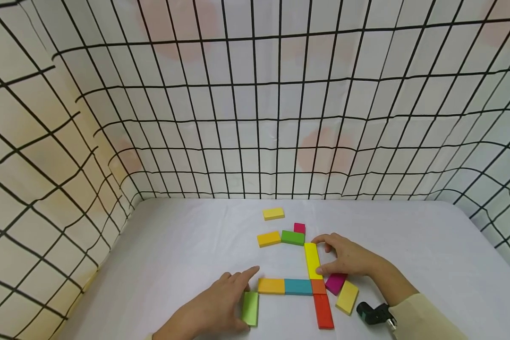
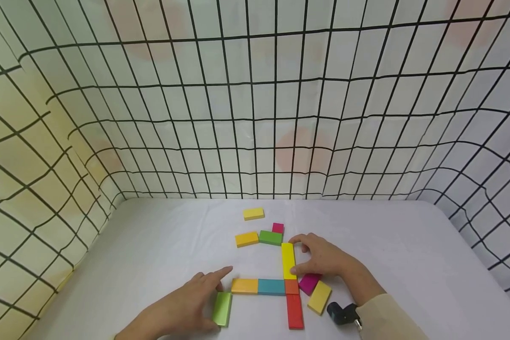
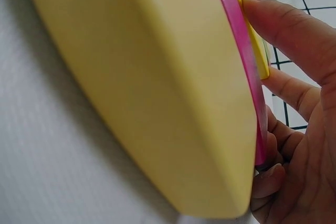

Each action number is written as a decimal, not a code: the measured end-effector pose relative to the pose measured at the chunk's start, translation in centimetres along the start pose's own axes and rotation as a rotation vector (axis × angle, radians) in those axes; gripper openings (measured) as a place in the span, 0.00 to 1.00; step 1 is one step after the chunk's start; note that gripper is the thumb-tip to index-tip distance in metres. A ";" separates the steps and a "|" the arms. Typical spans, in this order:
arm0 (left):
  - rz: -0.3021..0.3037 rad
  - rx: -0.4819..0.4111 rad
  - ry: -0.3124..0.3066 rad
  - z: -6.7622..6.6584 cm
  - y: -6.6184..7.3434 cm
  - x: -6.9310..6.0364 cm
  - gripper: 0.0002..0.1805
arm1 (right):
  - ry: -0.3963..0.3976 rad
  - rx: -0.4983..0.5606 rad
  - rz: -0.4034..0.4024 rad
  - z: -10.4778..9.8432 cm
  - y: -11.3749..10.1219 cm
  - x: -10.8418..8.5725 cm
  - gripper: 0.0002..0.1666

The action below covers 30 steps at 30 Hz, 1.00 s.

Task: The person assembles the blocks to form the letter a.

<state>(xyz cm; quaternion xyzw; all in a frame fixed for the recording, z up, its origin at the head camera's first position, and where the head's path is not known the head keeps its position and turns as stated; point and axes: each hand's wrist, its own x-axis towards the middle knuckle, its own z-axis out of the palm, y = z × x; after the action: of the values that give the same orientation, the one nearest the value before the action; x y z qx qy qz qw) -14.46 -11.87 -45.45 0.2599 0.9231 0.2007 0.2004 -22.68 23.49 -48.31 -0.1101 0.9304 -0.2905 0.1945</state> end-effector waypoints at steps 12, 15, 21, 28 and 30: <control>-0.003 0.032 -0.031 -0.3 0.3 0.4 0.59 | 0.002 -0.007 -0.010 -0.1 0.0 0.1 0.49; -0.013 0.030 -0.046 -0.4 0.3 0.4 0.58 | 0.002 -0.003 -0.013 -0.1 0.1 0.1 0.49; -0.006 0.035 -0.034 -0.4 0.3 0.4 0.58 | -0.001 0.000 -0.005 -0.2 0.0 0.1 0.49; -0.002 0.041 -0.033 -0.4 0.3 0.4 0.58 | -0.001 0.001 -0.009 -0.1 0.1 0.0 0.49; -0.007 0.039 -0.041 -0.5 0.3 0.5 0.58 | -0.001 0.007 -0.002 -0.1 0.1 0.1 0.49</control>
<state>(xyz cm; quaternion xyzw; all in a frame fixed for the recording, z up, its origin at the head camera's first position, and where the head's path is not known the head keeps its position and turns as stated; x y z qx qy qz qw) -14.91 -11.48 -45.00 0.2644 0.9234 0.1766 0.2148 -22.77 23.58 -48.32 -0.1103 0.9292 -0.2940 0.1950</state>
